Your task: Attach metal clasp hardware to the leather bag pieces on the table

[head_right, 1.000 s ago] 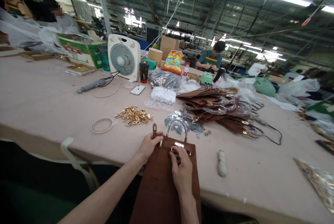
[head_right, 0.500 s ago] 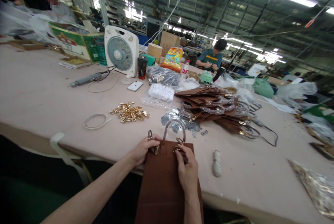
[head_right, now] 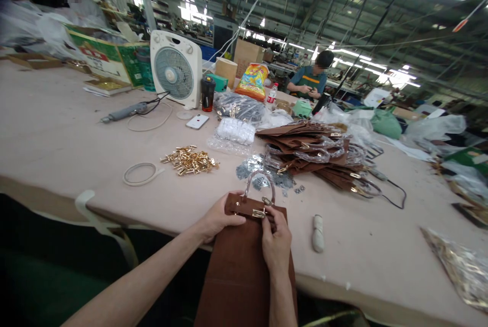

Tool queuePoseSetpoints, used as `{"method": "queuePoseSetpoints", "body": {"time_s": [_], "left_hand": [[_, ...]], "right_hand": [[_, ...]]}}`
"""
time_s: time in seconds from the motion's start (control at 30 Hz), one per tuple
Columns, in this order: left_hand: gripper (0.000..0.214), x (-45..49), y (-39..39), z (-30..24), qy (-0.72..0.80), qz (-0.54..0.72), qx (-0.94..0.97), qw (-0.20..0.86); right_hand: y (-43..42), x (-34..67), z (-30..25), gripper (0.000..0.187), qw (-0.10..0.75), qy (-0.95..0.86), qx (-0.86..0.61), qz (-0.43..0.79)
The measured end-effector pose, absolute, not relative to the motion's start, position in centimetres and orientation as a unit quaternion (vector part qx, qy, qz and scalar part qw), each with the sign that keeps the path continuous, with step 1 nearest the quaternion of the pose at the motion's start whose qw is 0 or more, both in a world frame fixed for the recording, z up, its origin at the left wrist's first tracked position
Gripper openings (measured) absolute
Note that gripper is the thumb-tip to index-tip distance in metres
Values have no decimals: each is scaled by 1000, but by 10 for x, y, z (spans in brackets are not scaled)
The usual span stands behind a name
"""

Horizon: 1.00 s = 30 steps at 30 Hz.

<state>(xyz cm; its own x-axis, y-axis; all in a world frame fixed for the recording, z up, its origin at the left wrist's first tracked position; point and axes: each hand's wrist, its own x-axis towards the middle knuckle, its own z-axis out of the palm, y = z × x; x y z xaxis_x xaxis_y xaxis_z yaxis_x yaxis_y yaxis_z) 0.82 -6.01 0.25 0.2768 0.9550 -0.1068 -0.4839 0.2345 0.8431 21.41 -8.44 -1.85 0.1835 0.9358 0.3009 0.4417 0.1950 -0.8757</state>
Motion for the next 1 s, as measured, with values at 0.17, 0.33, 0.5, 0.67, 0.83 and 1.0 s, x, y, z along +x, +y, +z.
{"method": "queuePoseSetpoints", "body": {"time_s": [0.17, 0.33, 0.5, 0.67, 0.83, 1.0], "left_hand": [[56, 18, -60, -3, 404, 539, 436, 597], [28, 24, -62, -11, 460, 544, 447, 541], [35, 19, -62, -10, 433, 539, 421, 587], [41, 17, -62, -10, 374, 530, 404, 645], [40, 17, -64, -12, 381, 535, 388, 647], [33, 15, -67, -4, 405, 542, 424, 602]], "right_hand": [[-87, 212, -15, 33, 494, -609, -576, 231], [-88, 212, -14, 33, 497, -607, -578, 222], [-88, 222, -18, 34, 477, -621, -573, 241], [-91, 228, -17, 30, 468, -649, -564, 208], [-93, 223, -14, 25, 473, -679, -545, 138], [-93, 226, -10, 25, 441, -723, -526, 81]]}}
